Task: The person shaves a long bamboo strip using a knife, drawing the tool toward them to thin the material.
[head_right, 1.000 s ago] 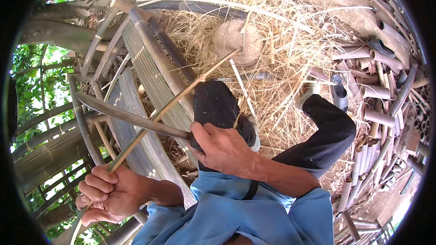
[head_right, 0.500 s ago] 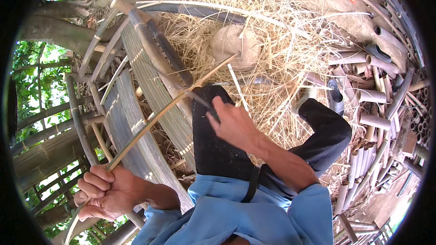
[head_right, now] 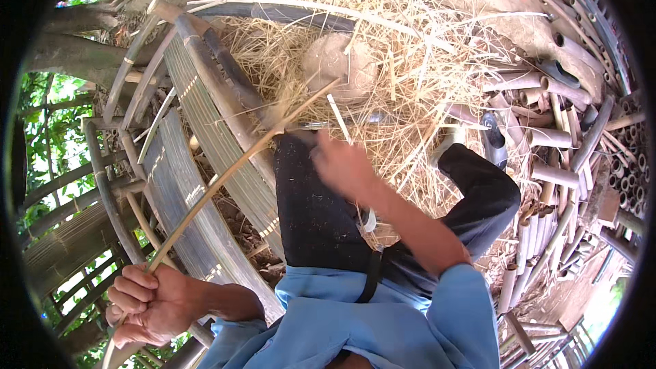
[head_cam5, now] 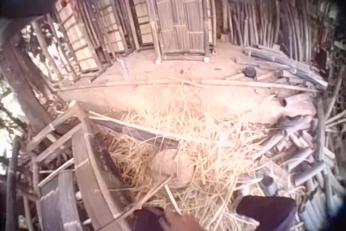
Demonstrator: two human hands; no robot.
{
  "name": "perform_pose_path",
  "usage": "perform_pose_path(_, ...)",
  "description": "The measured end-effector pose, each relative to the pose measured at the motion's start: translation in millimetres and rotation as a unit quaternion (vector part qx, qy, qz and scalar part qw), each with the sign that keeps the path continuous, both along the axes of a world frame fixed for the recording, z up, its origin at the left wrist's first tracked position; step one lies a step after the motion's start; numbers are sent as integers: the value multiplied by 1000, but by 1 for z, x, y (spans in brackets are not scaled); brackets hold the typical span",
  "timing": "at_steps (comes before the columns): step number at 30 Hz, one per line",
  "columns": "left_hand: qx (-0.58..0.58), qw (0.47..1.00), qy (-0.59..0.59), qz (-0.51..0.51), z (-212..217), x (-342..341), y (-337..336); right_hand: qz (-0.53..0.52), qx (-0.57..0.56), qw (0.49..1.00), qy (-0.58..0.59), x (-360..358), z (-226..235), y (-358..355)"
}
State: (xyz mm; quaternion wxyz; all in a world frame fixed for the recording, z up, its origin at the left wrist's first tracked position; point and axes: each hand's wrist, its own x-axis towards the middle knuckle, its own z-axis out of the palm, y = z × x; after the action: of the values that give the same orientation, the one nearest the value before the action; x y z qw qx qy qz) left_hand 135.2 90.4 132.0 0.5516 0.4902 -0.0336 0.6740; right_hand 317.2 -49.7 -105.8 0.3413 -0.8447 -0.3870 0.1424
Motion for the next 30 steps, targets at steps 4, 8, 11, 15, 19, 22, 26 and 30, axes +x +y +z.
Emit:
perform_pose_path(4, 32, 999, -1, -33, -2, -12, 19, 24, -89, 993, 79, 6, -10, -15)
perform_pose_path(8, 29, 999, 26, 36, 2, -13, 29, 38, 25, 999, 28, 3, -20, -4)
perform_pose_path(11, 14, 998, 33, 49, -2, -2, 31, -70, -43, 992, 92, 40, -108, -33)
perform_pose_path(15, -53, 992, -99, 60, -23, -14, 53, -121, -197, 962, 144, 74, -186, -82)
perform_pose_path(19, -72, 978, -65, 185, 7, 24, 25, -101, -211, 953, 194, 57, -144, -47)
perform_pose_path(22, -109, 960, -72, 247, 14, 47, 6, -71, -106, 978, 163, 40, -102, -38)
perform_pose_path(26, 7, 994, 64, 93, -38, -32, 55, 3, 16, 995, 96, -16, -4, -5)
perform_pose_path(30, 28, 1000, 8, 8, -30, -20, 41, 114, 125, 985, -20, -76, 85, 3)
